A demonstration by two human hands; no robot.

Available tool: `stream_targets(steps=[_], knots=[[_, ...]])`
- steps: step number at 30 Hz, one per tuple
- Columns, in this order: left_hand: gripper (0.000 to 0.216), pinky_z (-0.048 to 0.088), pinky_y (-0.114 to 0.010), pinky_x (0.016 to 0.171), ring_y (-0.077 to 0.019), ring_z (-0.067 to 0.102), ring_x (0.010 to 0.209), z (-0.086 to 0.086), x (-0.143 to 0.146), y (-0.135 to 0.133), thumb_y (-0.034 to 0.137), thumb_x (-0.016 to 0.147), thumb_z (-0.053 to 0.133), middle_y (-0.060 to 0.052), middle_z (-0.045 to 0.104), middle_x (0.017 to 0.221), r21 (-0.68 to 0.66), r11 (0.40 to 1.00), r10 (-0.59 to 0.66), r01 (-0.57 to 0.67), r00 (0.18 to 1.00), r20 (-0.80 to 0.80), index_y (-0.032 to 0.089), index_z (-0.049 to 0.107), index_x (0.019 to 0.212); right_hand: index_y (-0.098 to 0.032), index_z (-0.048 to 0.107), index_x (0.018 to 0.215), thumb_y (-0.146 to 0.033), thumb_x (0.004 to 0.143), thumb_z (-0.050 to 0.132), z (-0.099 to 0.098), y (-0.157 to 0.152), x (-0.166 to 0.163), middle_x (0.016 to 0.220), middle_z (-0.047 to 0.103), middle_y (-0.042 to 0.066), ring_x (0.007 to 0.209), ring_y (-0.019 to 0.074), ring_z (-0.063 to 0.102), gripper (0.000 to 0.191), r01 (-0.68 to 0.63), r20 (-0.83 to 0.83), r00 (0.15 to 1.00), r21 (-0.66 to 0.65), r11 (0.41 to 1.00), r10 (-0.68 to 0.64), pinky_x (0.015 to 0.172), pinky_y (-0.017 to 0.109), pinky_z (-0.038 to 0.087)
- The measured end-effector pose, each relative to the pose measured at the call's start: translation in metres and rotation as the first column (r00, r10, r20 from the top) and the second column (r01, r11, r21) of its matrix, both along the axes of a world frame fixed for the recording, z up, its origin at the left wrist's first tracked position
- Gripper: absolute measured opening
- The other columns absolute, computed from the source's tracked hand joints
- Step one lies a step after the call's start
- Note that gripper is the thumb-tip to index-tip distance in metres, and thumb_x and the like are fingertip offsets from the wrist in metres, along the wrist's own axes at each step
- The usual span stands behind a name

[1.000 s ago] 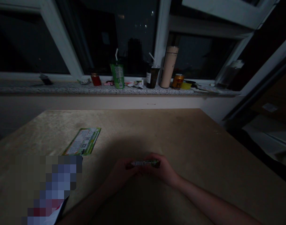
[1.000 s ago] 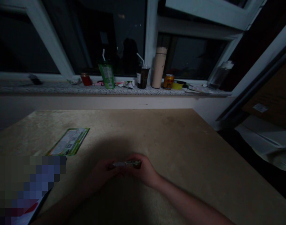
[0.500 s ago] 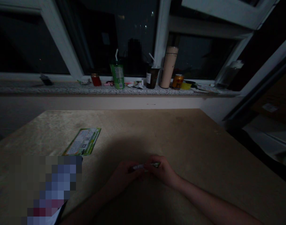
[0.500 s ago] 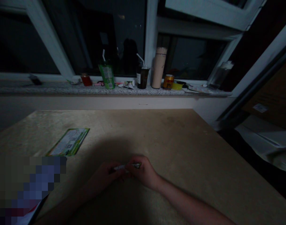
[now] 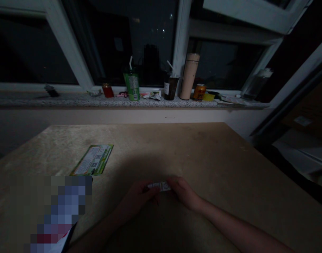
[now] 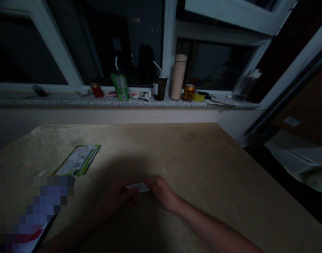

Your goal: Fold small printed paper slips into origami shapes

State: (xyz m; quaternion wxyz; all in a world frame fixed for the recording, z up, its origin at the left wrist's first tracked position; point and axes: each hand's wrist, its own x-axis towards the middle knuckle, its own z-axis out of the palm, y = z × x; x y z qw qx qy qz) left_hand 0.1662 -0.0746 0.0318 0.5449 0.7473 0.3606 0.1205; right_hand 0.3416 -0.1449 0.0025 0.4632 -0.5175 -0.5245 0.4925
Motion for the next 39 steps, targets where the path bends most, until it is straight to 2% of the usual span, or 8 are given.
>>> stream_targets(steps=[5,10,17,20,27,30,34,39], knots=[[0.038,0.041,-0.024,0.054,-0.0188,0.060,0.055,-0.0033,0.0013,-0.0012,0.051,0.081,0.048,0.001,0.062,0.056,-0.039,0.999,-0.002,0.002,1.000,0.007,0.017,0.063,0.075,-0.018,0.046,0.059,-0.071,0.083,0.038,0.0024,0.0009,-0.0021,0.056,0.033,-0.004,0.052,0.0101,0.030,0.059,0.060,0.049,0.997,0.027,0.998,-0.061,0.048,0.023,0.027],[0.040,0.043,-0.024,0.057,-0.0182,0.061,0.057,-0.0049,0.0019,-0.0010,0.053,0.083,0.045,0.000,0.064,0.061,-0.042,0.999,0.001,0.000,1.000,0.022,0.018,0.064,0.079,-0.018,0.045,0.058,-0.069,0.084,0.038,-0.0015,0.0015,-0.0027,0.055,0.031,-0.004,0.052,0.0099,0.028,0.058,0.082,0.046,0.995,0.055,0.995,-0.085,0.047,0.023,0.025],[0.037,0.042,-0.024,0.057,-0.0181,0.060,0.058,-0.0084,-0.0011,-0.0002,0.049,0.083,0.047,0.001,0.061,0.056,-0.001,1.000,0.026,-0.026,1.000,0.012,0.019,0.061,0.068,-0.017,0.049,0.064,-0.067,0.080,0.050,0.0039,-0.0016,0.0009,0.057,0.033,-0.005,0.052,0.0086,0.026,0.052,-0.085,-0.011,0.996,0.022,0.996,0.085,0.047,0.022,0.021],[0.035,0.041,-0.024,0.055,-0.0176,0.059,0.056,-0.0073,-0.0014,-0.0011,0.047,0.083,0.048,0.002,0.060,0.056,0.005,0.999,0.037,-0.037,0.999,0.007,0.019,0.061,0.069,-0.018,0.043,0.061,-0.061,0.084,0.049,0.0024,-0.0012,0.0017,0.056,0.030,-0.006,0.051,0.0081,0.024,0.049,-0.082,-0.010,0.997,0.019,0.996,0.083,0.046,0.023,0.018],[0.032,0.040,-0.024,0.054,-0.0177,0.057,0.055,-0.0014,0.0004,-0.0021,0.045,0.080,0.052,0.002,0.060,0.054,0.026,0.995,0.093,-0.094,0.995,0.023,0.019,0.062,0.066,-0.018,0.046,0.065,-0.056,0.086,0.050,-0.0011,0.0000,0.0010,0.058,0.030,-0.005,0.052,0.0080,0.024,0.044,-0.047,-0.010,0.999,0.045,0.998,0.048,0.046,0.022,0.019],[0.038,0.044,-0.026,0.060,-0.0196,0.060,0.059,0.0001,-0.0002,-0.0014,0.049,0.081,0.050,-0.001,0.064,0.059,0.032,0.992,0.118,-0.120,0.992,0.053,0.019,0.064,0.063,-0.017,0.047,0.063,-0.055,0.085,0.052,-0.0029,-0.0001,0.0013,0.056,0.031,-0.005,0.050,0.0076,0.024,0.043,-0.016,0.033,0.999,0.054,0.998,0.014,0.044,0.022,0.019],[0.052,0.046,-0.031,0.074,-0.0234,0.064,0.070,-0.0012,-0.0028,-0.0010,0.053,0.087,0.034,-0.004,0.069,0.067,0.033,0.984,0.174,-0.178,0.980,0.100,0.019,0.067,0.067,-0.017,0.049,0.060,-0.050,0.081,0.059,-0.0059,0.0007,0.0001,0.056,0.034,-0.005,0.050,0.0078,0.027,0.040,0.040,0.107,0.993,0.114,0.993,-0.052,0.044,0.021,0.022],[0.045,0.045,-0.035,0.081,-0.0280,0.064,0.081,-0.0053,-0.0052,0.0010,0.056,0.083,0.045,-0.005,0.071,0.078,0.039,0.961,0.267,-0.273,0.957,0.112,0.019,0.069,0.074,-0.018,0.059,0.071,-0.047,0.079,0.063,0.0004,0.0009,-0.0030,0.062,0.047,-0.002,0.055,0.0106,0.041,0.031,0.105,0.086,0.989,0.135,0.985,-0.117,0.047,0.021,0.030]])
